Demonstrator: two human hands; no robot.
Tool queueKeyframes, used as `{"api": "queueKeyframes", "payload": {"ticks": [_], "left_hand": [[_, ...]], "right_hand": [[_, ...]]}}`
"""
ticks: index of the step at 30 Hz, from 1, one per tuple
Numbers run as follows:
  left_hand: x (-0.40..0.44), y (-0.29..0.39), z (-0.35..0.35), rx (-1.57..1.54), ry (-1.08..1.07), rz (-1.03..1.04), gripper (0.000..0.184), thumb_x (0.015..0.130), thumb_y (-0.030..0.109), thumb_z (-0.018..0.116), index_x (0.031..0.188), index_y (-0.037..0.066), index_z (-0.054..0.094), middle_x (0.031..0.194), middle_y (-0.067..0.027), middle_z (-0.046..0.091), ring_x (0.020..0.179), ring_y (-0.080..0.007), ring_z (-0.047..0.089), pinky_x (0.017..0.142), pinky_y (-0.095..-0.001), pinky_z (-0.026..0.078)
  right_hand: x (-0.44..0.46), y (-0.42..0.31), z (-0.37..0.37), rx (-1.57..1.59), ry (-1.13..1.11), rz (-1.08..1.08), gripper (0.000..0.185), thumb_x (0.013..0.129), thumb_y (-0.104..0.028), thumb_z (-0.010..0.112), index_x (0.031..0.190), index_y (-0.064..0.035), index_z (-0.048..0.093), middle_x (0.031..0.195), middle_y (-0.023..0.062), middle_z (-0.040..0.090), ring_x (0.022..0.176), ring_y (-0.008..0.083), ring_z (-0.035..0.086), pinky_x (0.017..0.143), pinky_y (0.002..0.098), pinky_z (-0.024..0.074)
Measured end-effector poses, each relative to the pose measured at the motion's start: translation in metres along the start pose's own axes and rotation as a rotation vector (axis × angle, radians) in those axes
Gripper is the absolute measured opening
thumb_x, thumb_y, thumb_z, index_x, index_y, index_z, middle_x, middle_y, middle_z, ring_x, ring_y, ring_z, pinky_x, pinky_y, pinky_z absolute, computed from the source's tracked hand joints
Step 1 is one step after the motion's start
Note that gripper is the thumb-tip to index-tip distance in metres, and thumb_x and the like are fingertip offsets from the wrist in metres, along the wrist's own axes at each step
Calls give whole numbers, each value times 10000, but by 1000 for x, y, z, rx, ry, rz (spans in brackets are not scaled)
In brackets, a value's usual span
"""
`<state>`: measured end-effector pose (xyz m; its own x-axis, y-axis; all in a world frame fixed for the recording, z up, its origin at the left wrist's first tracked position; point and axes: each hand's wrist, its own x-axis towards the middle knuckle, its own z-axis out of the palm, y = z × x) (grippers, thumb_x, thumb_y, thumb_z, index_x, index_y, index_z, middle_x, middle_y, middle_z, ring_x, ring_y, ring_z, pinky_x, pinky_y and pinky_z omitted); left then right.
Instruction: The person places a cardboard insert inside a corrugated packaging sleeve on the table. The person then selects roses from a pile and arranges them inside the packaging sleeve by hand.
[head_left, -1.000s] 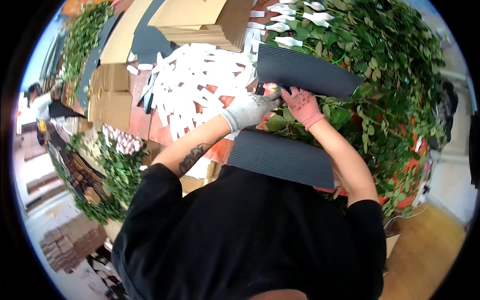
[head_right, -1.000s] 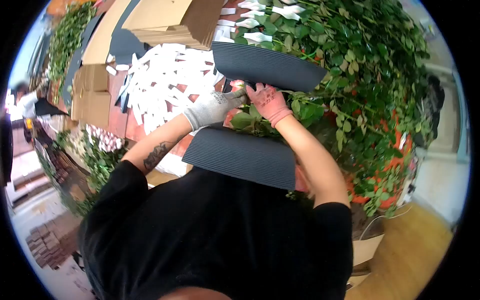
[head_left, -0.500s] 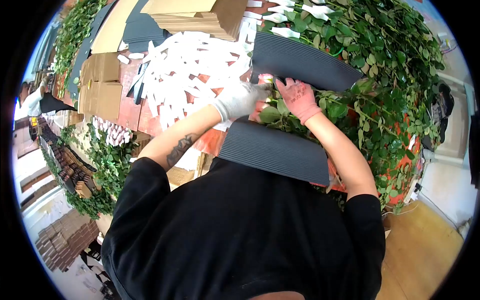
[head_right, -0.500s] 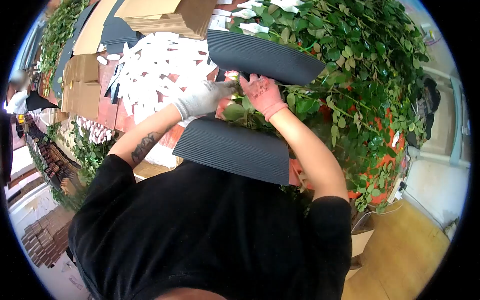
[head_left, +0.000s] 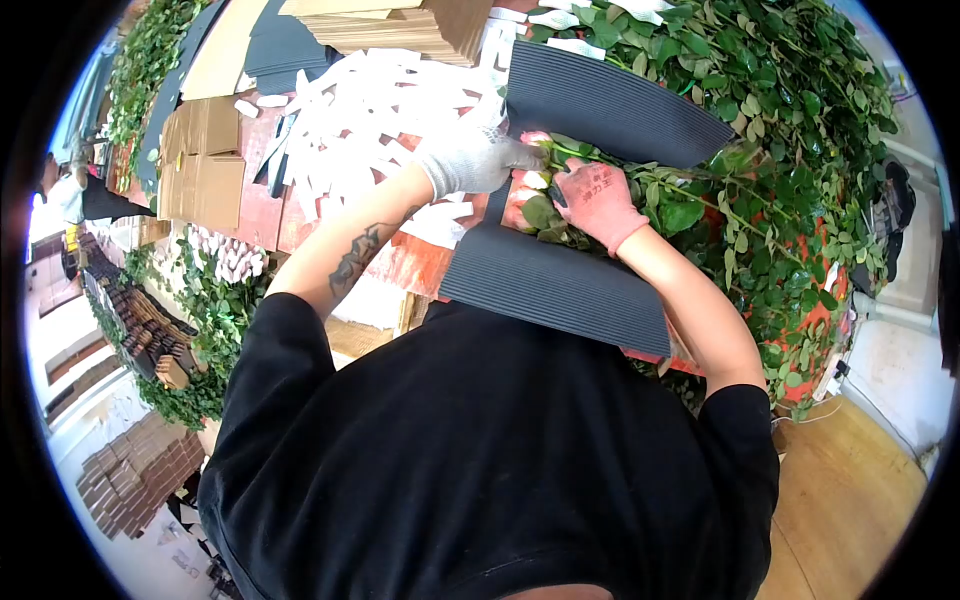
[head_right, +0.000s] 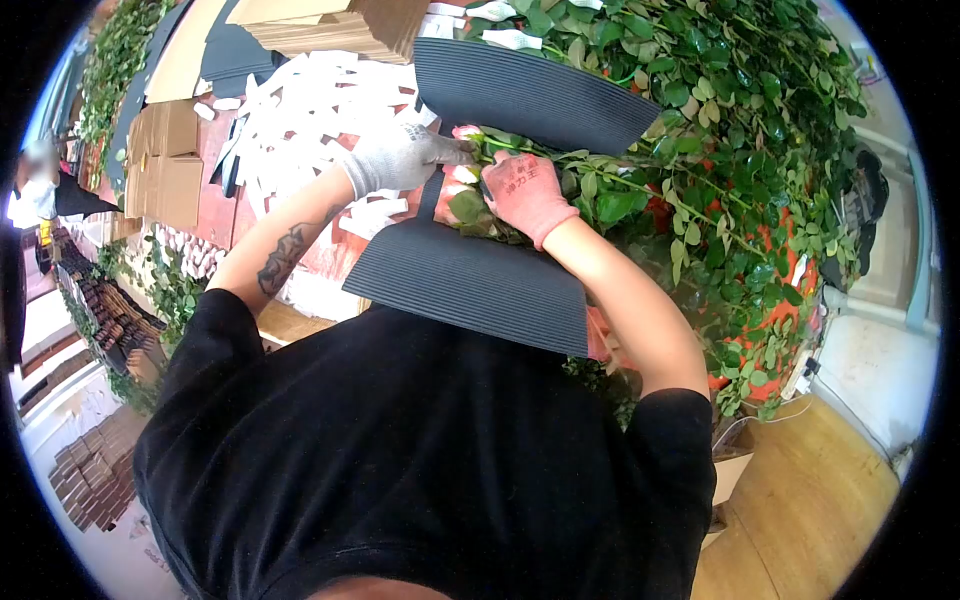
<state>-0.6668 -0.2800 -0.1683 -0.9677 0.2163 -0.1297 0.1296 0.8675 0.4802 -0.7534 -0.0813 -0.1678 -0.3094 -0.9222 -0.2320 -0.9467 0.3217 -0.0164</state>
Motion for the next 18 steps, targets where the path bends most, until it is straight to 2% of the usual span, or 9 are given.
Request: {"api": "queueKeyframes", "payload": {"ticks": [1, 2, 4, 7, 9, 11, 15, 16, 18], "left_hand": [[0, 7, -8, -40, -113, -68, 337, 812, 96, 526, 1120, 167, 644, 1086, -39, 648, 910, -229, 628, 784, -347, 495], [0, 14, -14, -43, -109, -71, 337, 812, 96, 526, 1120, 167, 644, 1086, -39, 648, 910, -229, 628, 784, -347, 495], [2, 24, -22, 12, -177, -122, 272, 828, 241, 590, 1071, 145, 665, 1085, -23, 650, 922, -221, 624, 783, -339, 493], [2, 16, -5, 12, -29, -34, 306, 808, 336, 623, 1010, 115, 686, 1080, -17, 651, 912, -219, 625, 776, -327, 489], [0, 13, 2, 5, 18, -19, 289, 811, 321, 620, 976, 96, 696, 1111, -13, 639, 918, -215, 624, 785, -324, 486], [0, 8, 11, -31, 165, 62, 229, 804, 286, 618, 921, 98, 676, 894, -84, 652, 836, -291, 620, 748, -389, 480], [2, 1, 22, -41, 198, 114, 237, 821, 268, 598, 951, 89, 683, 978, -91, 657, 891, -277, 626, 782, -377, 481], [2, 2, 19, -50, 164, 97, 262, 813, 288, 608, 956, 83, 687, 1044, -81, 649, 906, -270, 626, 800, -374, 480], [1, 7, 13, -66, 115, 42, 279, 806, 299, 613, 972, 86, 680, 1036, -78, 650, 908, -267, 626, 798, -372, 482]], "right_hand": [[-1, 1, 4, 8, 46, -17, 220, 779, -309, 626, 847, -101, 603, 923, 73, 597, 811, 232, 626, 646, 353, 502], [-1, 1, 5, 14, 93, -39, 212, 778, -303, 623, 843, -102, 605, 922, 76, 596, 810, 235, 625, 647, 352, 502], [-7, -2, -5, 11, 134, -57, 206, 776, -295, 621, 845, -102, 607, 915, 79, 595, 808, 237, 625, 647, 348, 502], [-12, -6, -18, 30, 129, -119, 210, 787, -295, 610, 867, -101, 612, 900, 91, 599, 811, 245, 625, 651, 348, 503], [-8, -5, -16, 101, -201, -52, 296, 799, -344, 603, 952, -91, 599, 966, 97, 596, 856, 257, 617, 718, 377, 496], [-8, -7, -14, 124, -195, -91, 294, 797, -328, 610, 948, -77, 603, 944, 112, 598, 859, 275, 616, 728, 391, 495], [-5, -10, -9, 138, -117, -106, 296, 783, -302, 630, 952, -62, 595, 963, 127, 592, 860, 292, 615, 734, 400, 494], [-5, -9, -8, 144, -116, -104, 299, 782, -299, 629, 957, -59, 592, 971, 129, 590, 860, 294, 614, 735, 399, 494], [-8, -9, -10, 174, -47, -96, 268, 774, -286, 630, 930, -70, 601, 956, 130, 597, 855, 295, 612, 738, 399, 491]]}}
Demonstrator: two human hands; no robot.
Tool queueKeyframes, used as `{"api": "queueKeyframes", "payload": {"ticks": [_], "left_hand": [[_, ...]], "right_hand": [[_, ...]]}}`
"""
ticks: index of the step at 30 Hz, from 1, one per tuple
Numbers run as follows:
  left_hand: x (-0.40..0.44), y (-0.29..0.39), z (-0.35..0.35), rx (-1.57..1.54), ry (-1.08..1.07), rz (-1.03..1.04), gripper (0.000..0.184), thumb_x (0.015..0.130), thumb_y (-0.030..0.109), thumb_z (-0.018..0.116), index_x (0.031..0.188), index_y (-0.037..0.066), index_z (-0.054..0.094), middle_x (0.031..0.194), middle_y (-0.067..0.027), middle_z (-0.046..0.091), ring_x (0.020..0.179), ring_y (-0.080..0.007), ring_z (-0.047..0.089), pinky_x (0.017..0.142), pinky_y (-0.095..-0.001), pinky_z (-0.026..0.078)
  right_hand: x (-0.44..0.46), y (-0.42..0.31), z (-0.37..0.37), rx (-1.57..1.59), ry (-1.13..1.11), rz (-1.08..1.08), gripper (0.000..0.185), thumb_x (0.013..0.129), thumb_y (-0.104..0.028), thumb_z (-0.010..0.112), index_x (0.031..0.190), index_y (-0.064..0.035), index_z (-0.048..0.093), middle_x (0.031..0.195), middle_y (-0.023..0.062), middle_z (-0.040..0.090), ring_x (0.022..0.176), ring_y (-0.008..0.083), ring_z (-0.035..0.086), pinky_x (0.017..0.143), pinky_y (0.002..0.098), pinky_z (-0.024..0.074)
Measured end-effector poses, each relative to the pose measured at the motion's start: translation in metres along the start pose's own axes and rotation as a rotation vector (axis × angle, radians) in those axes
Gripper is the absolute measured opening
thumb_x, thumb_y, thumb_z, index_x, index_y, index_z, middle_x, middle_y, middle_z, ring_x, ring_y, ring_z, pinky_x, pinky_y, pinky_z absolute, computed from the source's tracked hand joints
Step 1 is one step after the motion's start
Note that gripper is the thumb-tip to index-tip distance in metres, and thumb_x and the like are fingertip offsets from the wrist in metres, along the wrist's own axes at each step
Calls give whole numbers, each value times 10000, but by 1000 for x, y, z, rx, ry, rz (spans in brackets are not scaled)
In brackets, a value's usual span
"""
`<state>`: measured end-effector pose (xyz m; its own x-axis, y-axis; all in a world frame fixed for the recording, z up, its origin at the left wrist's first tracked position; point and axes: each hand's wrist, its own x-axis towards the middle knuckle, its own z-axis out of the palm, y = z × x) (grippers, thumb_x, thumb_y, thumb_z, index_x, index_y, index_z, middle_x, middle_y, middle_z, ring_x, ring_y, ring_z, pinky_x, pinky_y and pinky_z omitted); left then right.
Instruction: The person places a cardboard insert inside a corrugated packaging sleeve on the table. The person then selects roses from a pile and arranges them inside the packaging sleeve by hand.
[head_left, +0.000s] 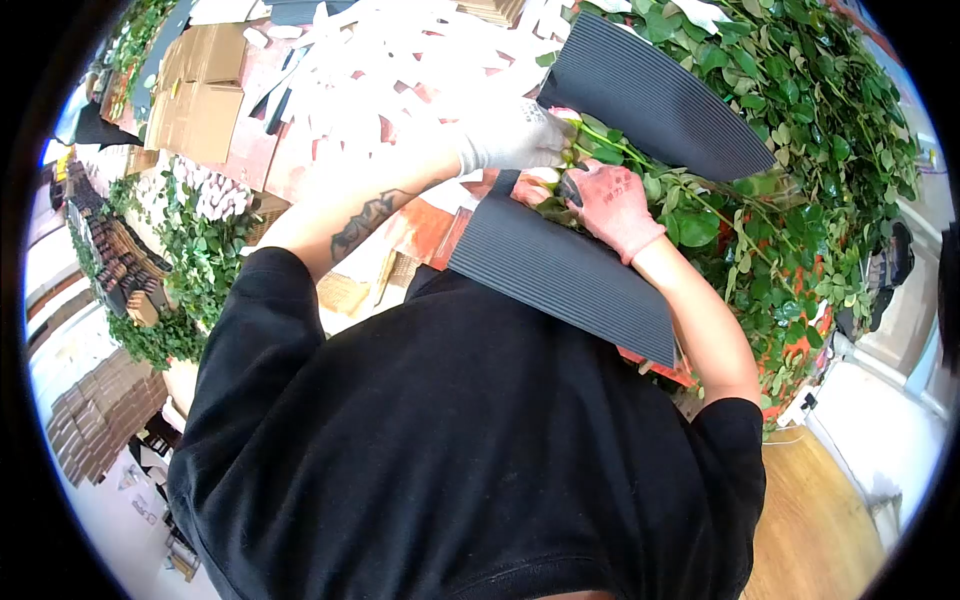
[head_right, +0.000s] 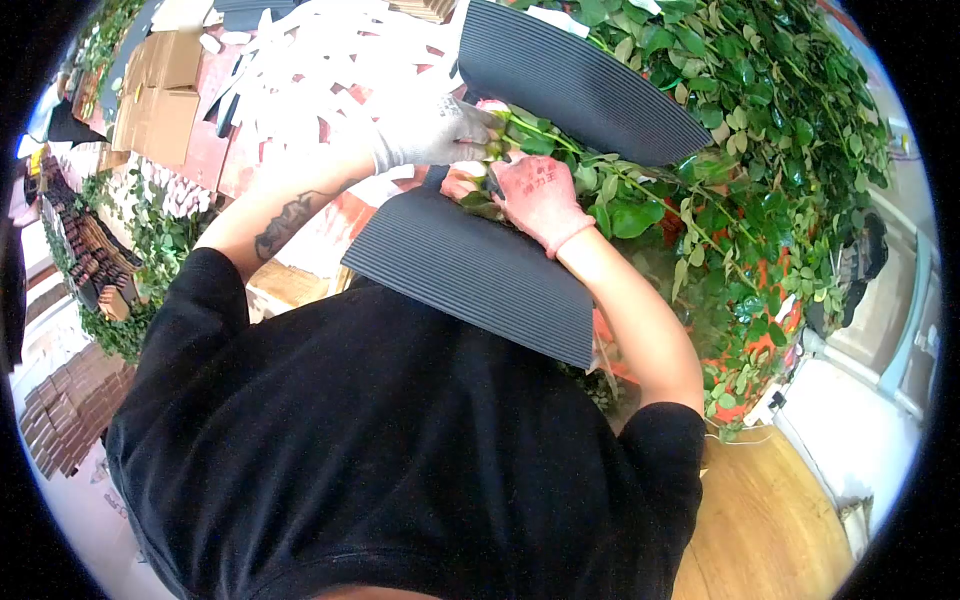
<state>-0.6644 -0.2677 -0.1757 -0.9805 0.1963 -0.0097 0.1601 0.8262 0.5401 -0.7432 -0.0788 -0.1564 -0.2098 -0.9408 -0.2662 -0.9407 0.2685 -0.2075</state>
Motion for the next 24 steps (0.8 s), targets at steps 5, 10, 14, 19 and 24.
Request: {"api": "queueKeyframes", "payload": {"ticks": [5, 10, 14, 19, 24], "left_hand": [[-6, 4, 2, 81, -41, -31, 356, 793, 325, 623, 1055, 85, 635, 970, -97, 658, 905, -272, 627, 775, -366, 491], [-10, -4, 16, 192, 158, -96, 428, 806, 351, 624, 1139, 86, 572, 1011, -100, 629, 900, -246, 619, 793, -373, 490], [-9, 32, -24, 432, 365, -163, 604, 719, 425, 656, 1198, 88, 509, 880, -105, 640, 802, -233, 621, 820, -421, 450], [-51, 14, -81, 143, 93, 227, 241, 799, 279, 627, 959, 98, 638, 842, -43, 646, 728, -208, 621, 682, -334, 496], [-110, -154, -192, 73, 394, -347, 186, 758, 212, 585, 892, 117, 672, 836, -95, 650, 803, -263, 626, 723, -350, 494]], "right_hand": [[-2, -2, -8, 54, -86, -83, 276, 782, -342, 612, 856, -76, 605, 851, 111, 618, 865, 267, 622, 713, 391, 501], [0, -3, 2, -52, -142, -123, 339, 779, -307, 587, 1043, -96, 594, 957, 133, 637, 920, 295, 615, 790, 427, 480], [1, -5, 10, -64, -214, -21, 557, 777, -368, 583, 1299, -215, 462, 1197, 110, 556, 1062, 279, 550, 900, 431, 423], [-10, 0, -13, 153, -205, -51, 355, 746, -341, 642, 1023, -121, 604, 992, 125, 599, 985, 304, 557, 852, 420, 424], [-29, 11, -40, 437, -160, 7, 362, 719, -224, 677, 1048, -88, 613, 1056, 155, 604, 995, 327, 563, 892, 395, 430]]}}
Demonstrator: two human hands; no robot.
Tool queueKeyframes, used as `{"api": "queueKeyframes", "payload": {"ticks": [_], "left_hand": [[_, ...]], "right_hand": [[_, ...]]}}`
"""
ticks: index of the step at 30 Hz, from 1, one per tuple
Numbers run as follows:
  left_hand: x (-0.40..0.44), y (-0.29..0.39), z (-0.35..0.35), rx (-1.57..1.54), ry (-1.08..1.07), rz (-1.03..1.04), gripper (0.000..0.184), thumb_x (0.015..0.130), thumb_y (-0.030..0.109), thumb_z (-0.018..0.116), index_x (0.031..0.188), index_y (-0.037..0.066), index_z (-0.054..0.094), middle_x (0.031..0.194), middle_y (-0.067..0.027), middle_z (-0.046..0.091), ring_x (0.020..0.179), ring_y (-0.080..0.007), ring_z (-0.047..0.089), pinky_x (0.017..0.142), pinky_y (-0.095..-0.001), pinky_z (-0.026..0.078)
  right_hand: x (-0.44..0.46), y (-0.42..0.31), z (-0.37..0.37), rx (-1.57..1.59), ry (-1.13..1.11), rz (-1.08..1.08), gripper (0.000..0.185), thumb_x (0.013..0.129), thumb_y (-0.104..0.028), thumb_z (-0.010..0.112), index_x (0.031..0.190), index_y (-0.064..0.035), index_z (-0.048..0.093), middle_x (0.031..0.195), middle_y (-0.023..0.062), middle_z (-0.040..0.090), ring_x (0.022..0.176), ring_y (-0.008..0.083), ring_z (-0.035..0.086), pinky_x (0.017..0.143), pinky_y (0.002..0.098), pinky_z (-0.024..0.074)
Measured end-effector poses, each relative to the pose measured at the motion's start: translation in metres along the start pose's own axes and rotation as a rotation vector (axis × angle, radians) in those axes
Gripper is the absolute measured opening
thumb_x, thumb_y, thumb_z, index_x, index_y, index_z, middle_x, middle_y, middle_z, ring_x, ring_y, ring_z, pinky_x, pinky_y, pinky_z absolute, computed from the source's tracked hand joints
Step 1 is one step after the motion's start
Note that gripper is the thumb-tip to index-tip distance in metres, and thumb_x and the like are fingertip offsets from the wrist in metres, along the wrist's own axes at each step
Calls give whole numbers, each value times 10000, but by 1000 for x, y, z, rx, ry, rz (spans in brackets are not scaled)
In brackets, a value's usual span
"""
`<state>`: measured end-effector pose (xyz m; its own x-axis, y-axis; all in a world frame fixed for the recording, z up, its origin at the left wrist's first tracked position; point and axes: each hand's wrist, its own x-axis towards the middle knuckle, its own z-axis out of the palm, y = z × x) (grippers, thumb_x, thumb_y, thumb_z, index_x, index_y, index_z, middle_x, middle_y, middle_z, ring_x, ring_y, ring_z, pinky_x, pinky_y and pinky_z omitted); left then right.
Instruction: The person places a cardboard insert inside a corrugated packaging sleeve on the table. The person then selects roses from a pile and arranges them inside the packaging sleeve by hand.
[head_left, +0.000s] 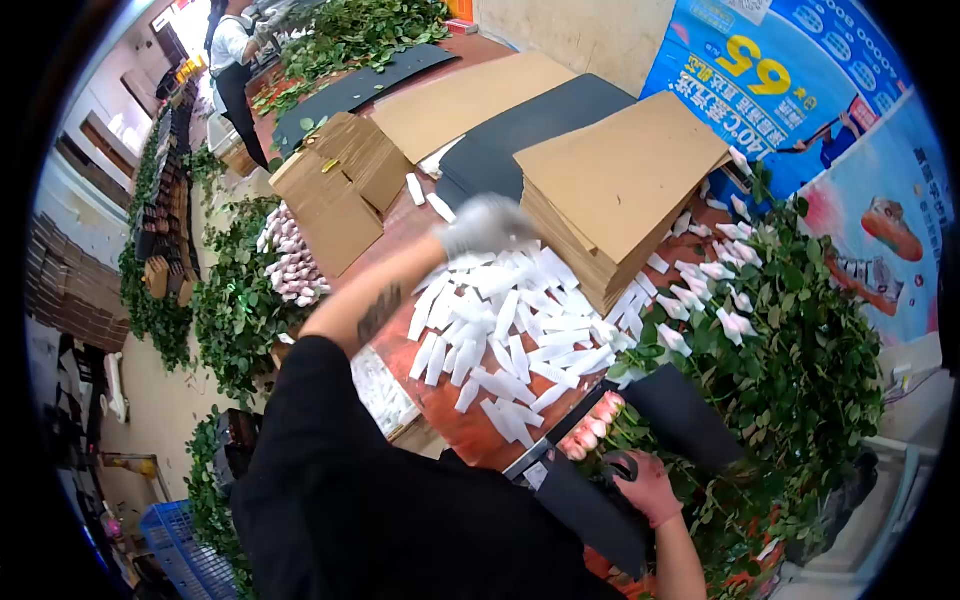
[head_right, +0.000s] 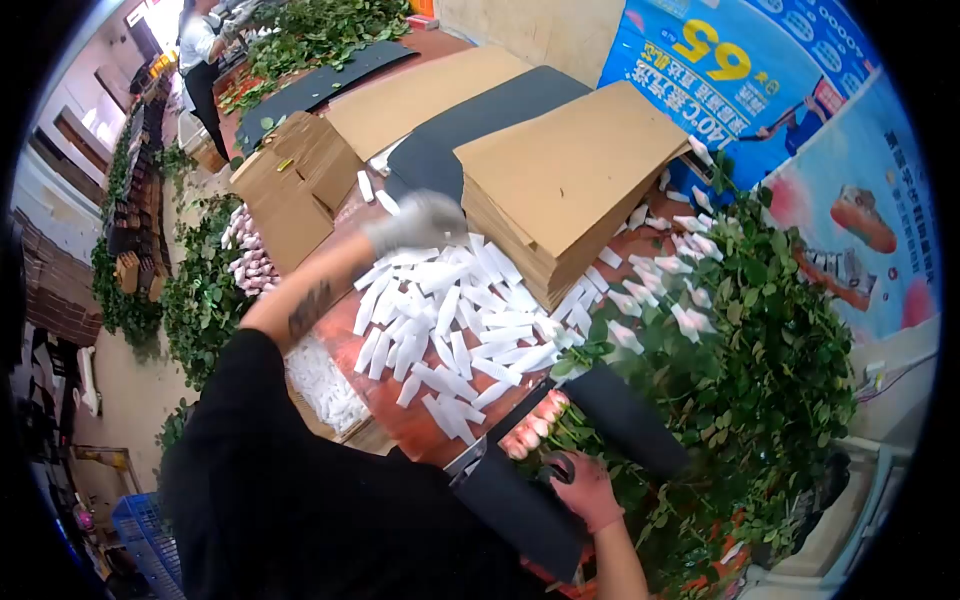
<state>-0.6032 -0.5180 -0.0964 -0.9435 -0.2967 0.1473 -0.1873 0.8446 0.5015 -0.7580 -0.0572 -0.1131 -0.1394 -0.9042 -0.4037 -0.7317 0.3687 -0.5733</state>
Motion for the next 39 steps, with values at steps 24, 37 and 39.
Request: {"api": "queueKeyframes", "payload": {"ticks": [24, 37, 39], "left_hand": [[97, -148, -19, 427, 80, -343, 485, 840, 435, 484, 1276, 225, 512, 1365, -70, 434, 1275, -266, 382, 1053, -427, 287], [45, -210, -67, 113, 322, -1114, 648, 692, 480, 669, 1186, 70, 581, 1251, -157, 539, 1159, -289, 521, 950, -392, 421], [43, -197, -83, 172, 278, -1045, 552, 696, 404, 698, 1145, 96, 612, 1159, -130, 609, 1085, -262, 580, 871, -393, 488]], "right_hand": [[-32, 50, 48, 130, 310, 454, 416, 742, -158, 689, 1100, 12, 563, 1045, 191, 603, 980, 313, 584, 862, 372, 451], [-24, 39, 28, 88, 174, 533, 510, 739, -245, 707, 1169, -26, 541, 1086, 232, 569, 1044, 358, 552, 901, 388, 444], [-24, 56, 27, 75, 169, 512, 525, 745, -268, 701, 1180, -29, 533, 1098, 233, 565, 1062, 361, 541, 911, 392, 436]]}}
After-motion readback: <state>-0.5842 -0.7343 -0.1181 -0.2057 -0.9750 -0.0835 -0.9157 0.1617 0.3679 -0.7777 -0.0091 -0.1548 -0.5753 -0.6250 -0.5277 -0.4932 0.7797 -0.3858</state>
